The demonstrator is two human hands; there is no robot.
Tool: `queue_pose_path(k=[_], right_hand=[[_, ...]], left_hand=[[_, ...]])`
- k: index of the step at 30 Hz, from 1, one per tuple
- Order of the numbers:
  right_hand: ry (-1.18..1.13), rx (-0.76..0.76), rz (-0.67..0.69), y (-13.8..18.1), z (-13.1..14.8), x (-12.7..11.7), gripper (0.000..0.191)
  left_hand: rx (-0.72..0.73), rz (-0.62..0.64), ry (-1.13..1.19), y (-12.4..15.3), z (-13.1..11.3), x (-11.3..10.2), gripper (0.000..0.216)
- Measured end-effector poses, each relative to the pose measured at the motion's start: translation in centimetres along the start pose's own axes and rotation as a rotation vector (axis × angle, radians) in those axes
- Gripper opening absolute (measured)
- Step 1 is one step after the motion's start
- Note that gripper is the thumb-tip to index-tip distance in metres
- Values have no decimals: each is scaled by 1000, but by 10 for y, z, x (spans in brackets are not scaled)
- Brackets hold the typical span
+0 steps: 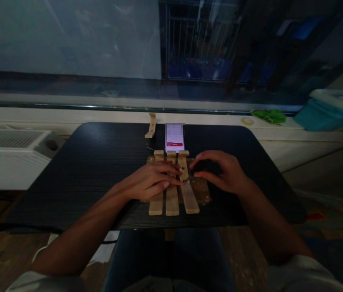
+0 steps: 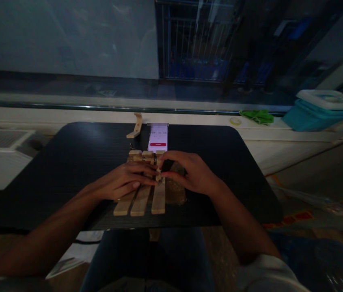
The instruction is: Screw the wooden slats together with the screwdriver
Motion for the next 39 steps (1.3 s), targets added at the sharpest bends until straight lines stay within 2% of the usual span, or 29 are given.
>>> queue_pose_path(k=[15, 25, 33, 39], right_hand=[[191, 45, -91, -1, 3, 2, 37], [92, 33, -98, -1, 3, 2, 39], [-20, 21, -130, 1, -1, 6, 41], [13, -12, -32, -1, 0, 8, 49]], left_hand=[[-46, 40, 12, 0, 1, 0, 37], [-36, -2, 45, -1, -1, -3, 36], [-26, 13, 45, -1, -1, -2, 38], [-40, 9, 50, -1, -2, -2, 37]])
Point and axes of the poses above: each hand's wrist, its own y-axis away from the middle knuckle, its own x-axis out of the palm, z = x × y, the point moved 5 cm from there along -y, towards the middle knuckle, and after that the axes turned 14 degrees about z, right-handed, at the moved point
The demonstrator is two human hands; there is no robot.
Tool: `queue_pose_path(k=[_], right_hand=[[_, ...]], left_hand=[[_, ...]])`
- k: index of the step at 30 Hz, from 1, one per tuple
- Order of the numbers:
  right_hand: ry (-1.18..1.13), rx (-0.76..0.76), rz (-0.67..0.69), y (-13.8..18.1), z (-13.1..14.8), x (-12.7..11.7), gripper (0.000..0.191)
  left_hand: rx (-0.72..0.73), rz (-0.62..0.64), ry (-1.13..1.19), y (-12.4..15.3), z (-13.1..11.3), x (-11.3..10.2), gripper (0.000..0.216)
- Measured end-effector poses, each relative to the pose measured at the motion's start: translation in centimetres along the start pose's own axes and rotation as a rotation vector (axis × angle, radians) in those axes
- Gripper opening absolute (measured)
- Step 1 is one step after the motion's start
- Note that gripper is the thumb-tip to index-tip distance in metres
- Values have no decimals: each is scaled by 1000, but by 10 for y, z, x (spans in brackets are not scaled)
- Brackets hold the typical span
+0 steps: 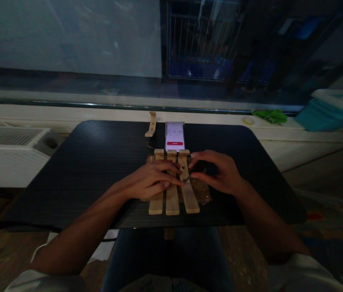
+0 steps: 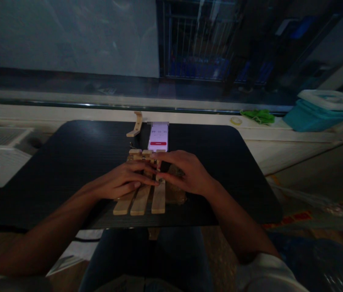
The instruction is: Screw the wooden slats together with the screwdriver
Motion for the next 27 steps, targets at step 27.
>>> queue_pose_path(k=[27], right_hand=[[55, 128, 22, -5, 2, -5, 38]], left_hand=[[3, 9, -16, 0, -1, 0, 38]])
Point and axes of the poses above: each hand's wrist, its own y-axis away from the middle knuckle, its own x-axis out of the palm, z = x × y, the point moved 5 cm from there along -y, towards the middle knuckle, and after that the axes turned 14 degrees about z, right-handed, at the moved point
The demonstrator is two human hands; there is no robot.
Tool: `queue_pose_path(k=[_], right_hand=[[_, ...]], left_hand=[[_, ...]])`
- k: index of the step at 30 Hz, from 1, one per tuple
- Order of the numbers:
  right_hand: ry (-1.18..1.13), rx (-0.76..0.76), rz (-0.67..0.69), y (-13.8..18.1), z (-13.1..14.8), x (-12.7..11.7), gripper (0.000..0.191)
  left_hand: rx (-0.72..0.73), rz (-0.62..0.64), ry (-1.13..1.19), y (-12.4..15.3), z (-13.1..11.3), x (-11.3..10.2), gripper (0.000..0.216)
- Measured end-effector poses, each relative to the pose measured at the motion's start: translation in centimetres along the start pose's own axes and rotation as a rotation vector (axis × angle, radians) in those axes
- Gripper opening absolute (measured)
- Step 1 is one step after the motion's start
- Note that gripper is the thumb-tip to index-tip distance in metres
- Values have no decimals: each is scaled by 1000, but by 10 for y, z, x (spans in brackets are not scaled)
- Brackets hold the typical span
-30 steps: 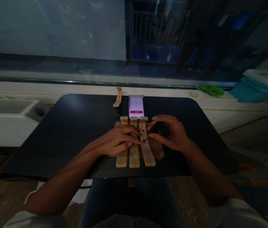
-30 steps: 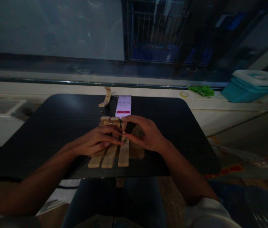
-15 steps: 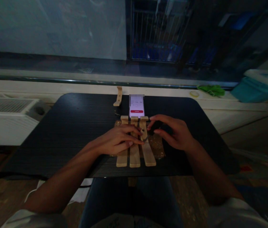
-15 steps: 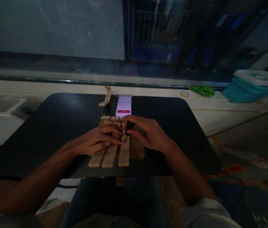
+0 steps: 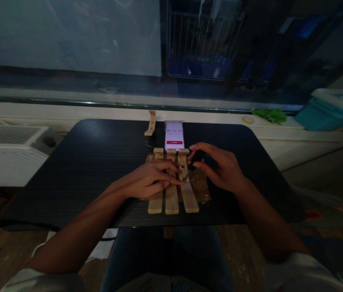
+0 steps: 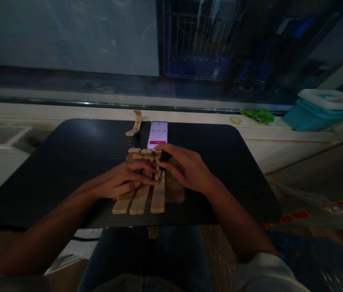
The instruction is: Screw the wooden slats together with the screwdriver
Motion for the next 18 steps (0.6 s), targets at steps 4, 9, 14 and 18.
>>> queue_pose_path(k=[4, 9, 14, 18], right_hand=[[-70, -12, -11, 2, -6, 2, 42], [-185, -64, 29, 5, -8, 1, 48], [-270, -77, 68, 6, -5, -2, 48], [-329, -35, 62, 6, -6, 1, 51]], left_hand=[[5, -6, -2, 0, 0, 0, 38], [11, -10, 0, 0, 1, 2, 38], [12, -14, 10, 1, 2, 2, 38], [2, -10, 12, 1, 2, 2, 38]])
Point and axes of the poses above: each hand's wrist, its own y-axis away from the middle knuckle, its own x-axis out of the palm, z = x × y, the point moved 5 cm from there along -y, towards the middle knuckle, and after that the axes turned 14 degrees about z, right-handed, at the moved point
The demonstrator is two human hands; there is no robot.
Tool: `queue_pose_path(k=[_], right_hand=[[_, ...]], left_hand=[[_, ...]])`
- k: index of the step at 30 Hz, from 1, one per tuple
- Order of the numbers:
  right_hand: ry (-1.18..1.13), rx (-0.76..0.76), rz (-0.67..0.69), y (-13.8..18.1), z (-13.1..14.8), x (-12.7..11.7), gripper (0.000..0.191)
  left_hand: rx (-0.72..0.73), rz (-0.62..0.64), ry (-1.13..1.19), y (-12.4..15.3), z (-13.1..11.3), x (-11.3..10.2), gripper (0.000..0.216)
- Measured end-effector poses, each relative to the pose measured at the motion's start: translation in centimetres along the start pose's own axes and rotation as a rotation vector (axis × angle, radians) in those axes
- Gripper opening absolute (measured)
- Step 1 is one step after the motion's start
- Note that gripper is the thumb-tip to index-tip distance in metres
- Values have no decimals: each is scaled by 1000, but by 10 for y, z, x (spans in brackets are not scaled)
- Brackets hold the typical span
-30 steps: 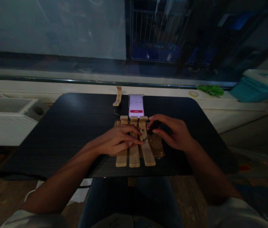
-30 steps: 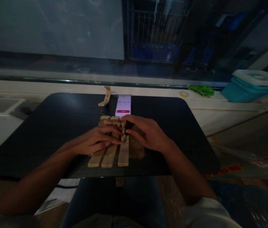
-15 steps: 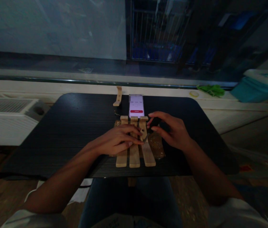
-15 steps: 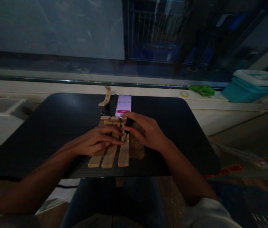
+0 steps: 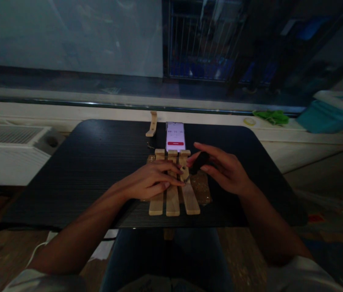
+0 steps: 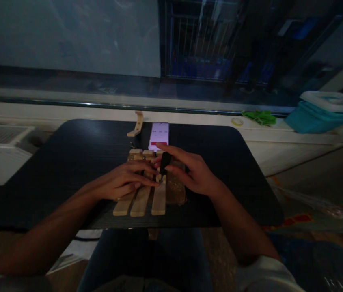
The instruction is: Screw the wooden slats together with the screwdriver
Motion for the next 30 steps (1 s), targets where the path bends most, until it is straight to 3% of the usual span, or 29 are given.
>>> queue_pose_path(k=[12, 30], right_hand=[[330, -11, -118, -3, 11, 1, 39], [234, -55, -223, 2, -1, 1, 42]], left_hand=[[7, 7, 1, -1, -4, -3, 40], [-18, 14, -5, -1, -1, -1, 41]])
Point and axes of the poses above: each hand's wrist, its own y-axis away from the middle knuckle, its own x-axis out of the palm, z = x × y, the point moved 5 cm from there along -y, towards the middle knuckle, and after that the axes turned 14 degrees about z, right-handed, at the moved point
